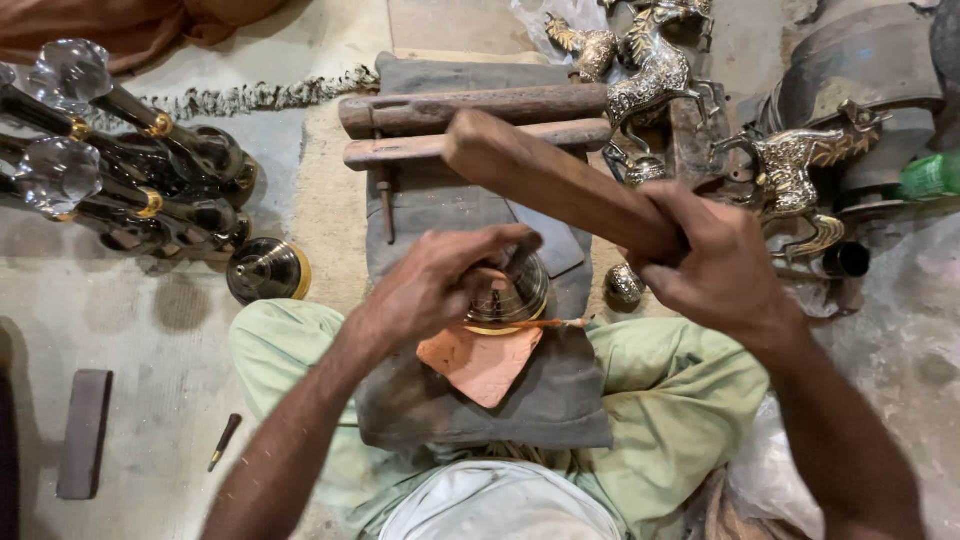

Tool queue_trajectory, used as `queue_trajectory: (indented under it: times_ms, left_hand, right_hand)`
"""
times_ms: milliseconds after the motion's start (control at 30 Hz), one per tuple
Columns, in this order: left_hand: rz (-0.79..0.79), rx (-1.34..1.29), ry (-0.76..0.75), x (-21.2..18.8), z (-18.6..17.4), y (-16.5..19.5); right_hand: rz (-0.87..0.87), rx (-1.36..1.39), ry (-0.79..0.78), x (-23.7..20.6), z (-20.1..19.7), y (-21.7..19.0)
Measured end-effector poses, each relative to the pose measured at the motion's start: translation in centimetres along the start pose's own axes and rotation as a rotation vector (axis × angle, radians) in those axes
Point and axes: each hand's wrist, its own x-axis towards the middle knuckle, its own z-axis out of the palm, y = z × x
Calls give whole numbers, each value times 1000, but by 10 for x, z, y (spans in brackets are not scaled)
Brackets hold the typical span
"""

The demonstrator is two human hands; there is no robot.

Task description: The person sits cross-legged on the floor with a sandbag on their lap and hammers a brass bell-shaped object with a wooden mallet, rotating the piece between strikes to shape its surface. They reposition the bell and continue hammering, then set it down and pick it back up to work further.

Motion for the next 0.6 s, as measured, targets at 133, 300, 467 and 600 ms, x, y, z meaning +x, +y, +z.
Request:
queue_trajectory:
  times_ms: [133, 300, 467, 600]
  left_hand:
    - [-52, 57, -233, 19, -11, 10]
    - [-108, 112, -301, 25, -13, 19]
    - [29, -25, -176, 14, -11, 11]
    - [-40, 35, -18, -5, -1, -5]
  right_hand:
    - [-41, -36, 255, -29, 24, 17]
    - [132, 457, 401, -46, 57, 33]
    - [28, 42, 318, -37, 53, 44]
    - [-221, -331, 184, -16, 28, 36]
